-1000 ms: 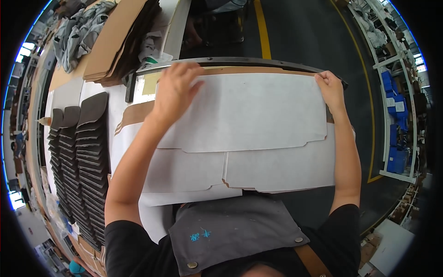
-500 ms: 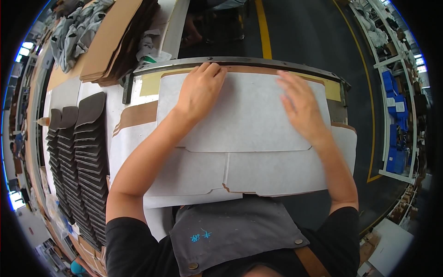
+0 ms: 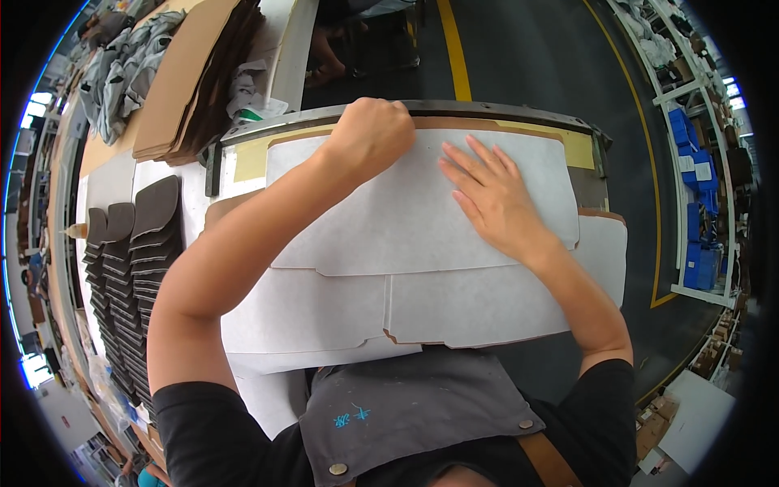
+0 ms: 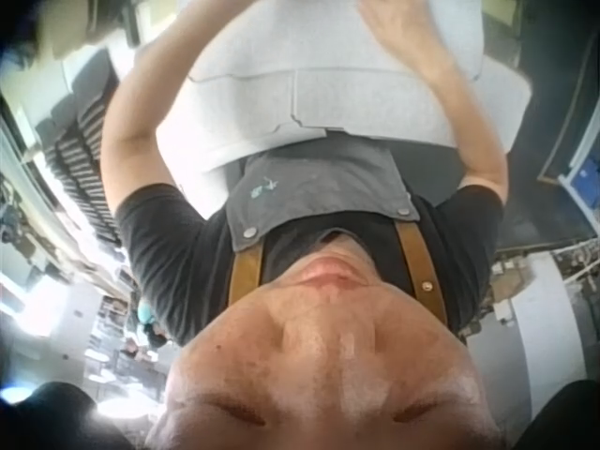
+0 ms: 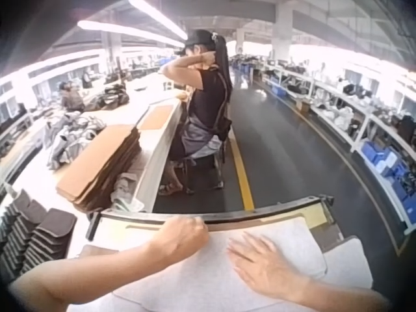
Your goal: Aligning leather pieces with templates and pressing them using a manual workshop press.
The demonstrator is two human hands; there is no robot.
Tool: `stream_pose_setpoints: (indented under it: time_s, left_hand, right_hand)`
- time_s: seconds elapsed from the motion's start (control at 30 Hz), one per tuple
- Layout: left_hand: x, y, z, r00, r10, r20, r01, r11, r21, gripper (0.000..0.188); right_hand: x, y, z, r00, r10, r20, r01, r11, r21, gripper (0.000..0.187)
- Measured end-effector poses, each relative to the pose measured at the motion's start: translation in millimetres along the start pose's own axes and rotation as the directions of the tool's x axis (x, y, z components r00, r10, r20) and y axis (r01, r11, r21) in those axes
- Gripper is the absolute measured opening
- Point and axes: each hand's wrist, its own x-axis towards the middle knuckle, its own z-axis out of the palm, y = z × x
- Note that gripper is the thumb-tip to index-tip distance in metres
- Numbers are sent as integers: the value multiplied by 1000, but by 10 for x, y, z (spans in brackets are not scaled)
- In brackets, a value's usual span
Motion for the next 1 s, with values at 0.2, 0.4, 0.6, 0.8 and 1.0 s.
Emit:
stream_pose_setpoints:
  time_s: [0.2, 0.4, 0.6, 0.8, 1.0]
  left_hand:
    - [25, -163, 40, 995, 81, -61, -81, 997, -12, 3]
    - [-264, -634, 108, 812, -453, -368, 309, 868, -388, 10]
    - [-568, -830, 133, 812, -537, -227, 424, 811, -402, 10]
    - [-324, -237, 106, 927, -148, -345, -15, 904, -427, 13]
    - [-157, -99, 71, 990, -66, -122, 43, 982, -182, 12]
  right_hand:
    - [4, 3, -3, 1000, 8, 4, -8, 1000, 7, 37]
    - [0, -9, 33, 1000, 8, -5, -8, 1000, 2, 38]
    - [17, -4, 5, 1000, 8, 3, -8, 1000, 23, 37]
    - [44, -17, -46, 999, 23, 42, -22, 1000, -10, 37]
    - [-13, -37, -32, 999, 7, 42, -5, 999, -36, 38]
